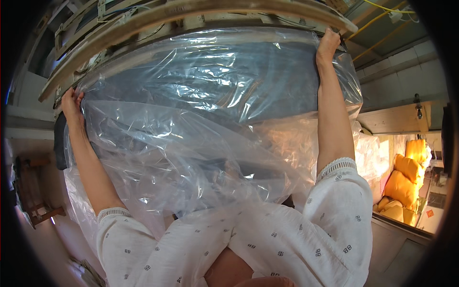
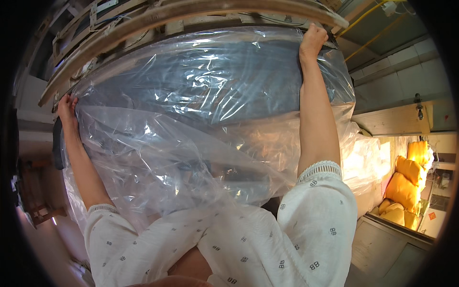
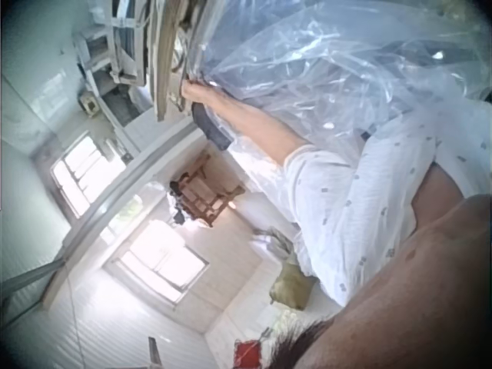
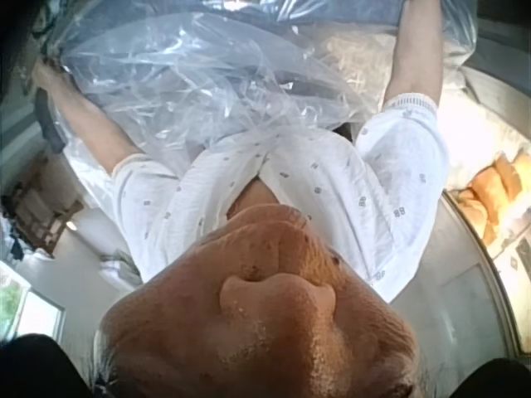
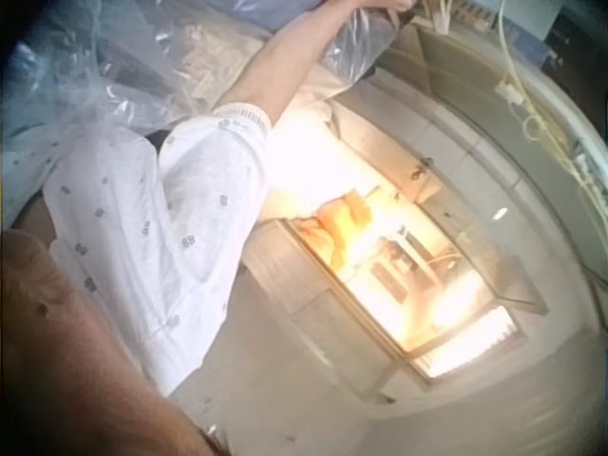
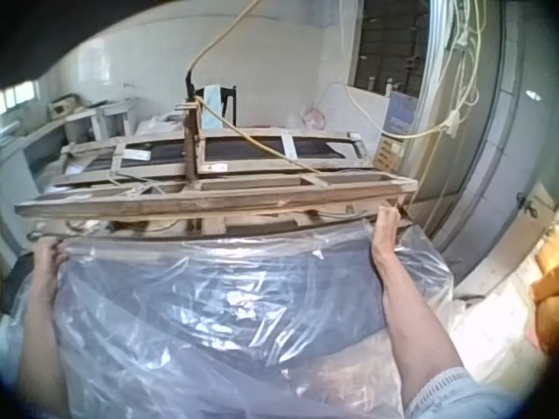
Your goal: Wrap a large component or product in protective plastic sheeting.
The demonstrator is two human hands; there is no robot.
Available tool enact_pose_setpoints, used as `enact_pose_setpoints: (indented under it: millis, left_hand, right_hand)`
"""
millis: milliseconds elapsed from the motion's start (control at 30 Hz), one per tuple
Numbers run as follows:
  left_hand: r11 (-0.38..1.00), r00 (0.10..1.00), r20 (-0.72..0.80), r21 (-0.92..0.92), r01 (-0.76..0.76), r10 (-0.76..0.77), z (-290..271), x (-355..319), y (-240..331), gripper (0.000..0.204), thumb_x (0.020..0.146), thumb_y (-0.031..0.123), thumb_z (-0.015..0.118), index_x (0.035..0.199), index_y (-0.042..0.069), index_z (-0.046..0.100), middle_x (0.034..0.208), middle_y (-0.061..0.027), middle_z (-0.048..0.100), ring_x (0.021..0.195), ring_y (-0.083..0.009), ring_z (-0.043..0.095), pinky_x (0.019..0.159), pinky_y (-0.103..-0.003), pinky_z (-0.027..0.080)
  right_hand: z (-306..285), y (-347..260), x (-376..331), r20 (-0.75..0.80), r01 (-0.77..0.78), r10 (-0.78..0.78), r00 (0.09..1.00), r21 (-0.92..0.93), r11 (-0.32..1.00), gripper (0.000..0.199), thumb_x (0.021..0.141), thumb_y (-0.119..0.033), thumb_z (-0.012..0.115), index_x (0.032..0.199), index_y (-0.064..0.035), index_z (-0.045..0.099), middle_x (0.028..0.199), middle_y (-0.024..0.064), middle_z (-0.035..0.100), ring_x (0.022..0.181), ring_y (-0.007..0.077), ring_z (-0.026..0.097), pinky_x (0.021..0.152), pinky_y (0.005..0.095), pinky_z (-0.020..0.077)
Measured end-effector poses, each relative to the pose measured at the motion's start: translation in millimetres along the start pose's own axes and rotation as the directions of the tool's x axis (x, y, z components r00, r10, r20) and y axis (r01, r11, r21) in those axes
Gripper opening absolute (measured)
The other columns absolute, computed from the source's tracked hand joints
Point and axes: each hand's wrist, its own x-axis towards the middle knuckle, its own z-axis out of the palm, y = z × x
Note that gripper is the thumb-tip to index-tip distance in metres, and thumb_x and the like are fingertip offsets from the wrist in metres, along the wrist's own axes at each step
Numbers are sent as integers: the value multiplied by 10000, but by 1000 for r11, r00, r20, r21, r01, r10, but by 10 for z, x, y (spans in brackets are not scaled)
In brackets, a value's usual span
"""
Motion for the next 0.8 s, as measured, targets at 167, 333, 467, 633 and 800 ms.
enact_pose_setpoints:
  millis: [167,333,467,633,800]
  left_hand:
    - [891,965,194,385,-243,179,-58,-256,301,218,820,181,651,990,49,611,908,-2,591,793,-86,529,695,-224,444]
    - [941,951,5,143,-308,310,-1069,-860,1502,339,857,142,612,1178,62,537,1081,-15,563,936,-84,523,800,-197,396]
    - [948,930,-217,186,-259,297,-2100,-1415,1732,374,845,143,626,1200,96,518,1110,-2,546,967,-95,503,815,-202,376]
    - [962,914,-343,235,-139,216,-2682,-2305,2010,398,811,159,666,1181,120,523,992,14,561,775,-69,465,710,-197,373]
    - [918,952,-280,397,0,121,-3205,-2467,1656,275,796,187,677,1041,94,591,859,11,572,655,-94,473,600,-238,415]
  right_hand:
    - [-136,-697,-473,-228,399,-390,892,-7,917,226,867,-195,485,785,15,460,888,138,503,800,266,477,761,365,380]
    - [-386,-1182,-1317,324,-424,274,906,654,626,215,863,-193,543,960,-20,462,882,65,514,715,126,506,594,249,406]
    - [-630,-1584,-1642,723,-635,173,669,435,638,427,812,-223,638,1104,12,435,833,46,526,666,95,509,534,221,382]
    - [-801,-1823,-1892,864,-528,36,501,273,804,403,780,-254,676,1073,-30,514,762,-14,525,596,61,436,506,205,339]
    - [-896,-1852,-2068,740,-343,-131,660,452,823,210,795,-202,646,929,-46,604,728,-36,519,610,63,431,559,197,371]
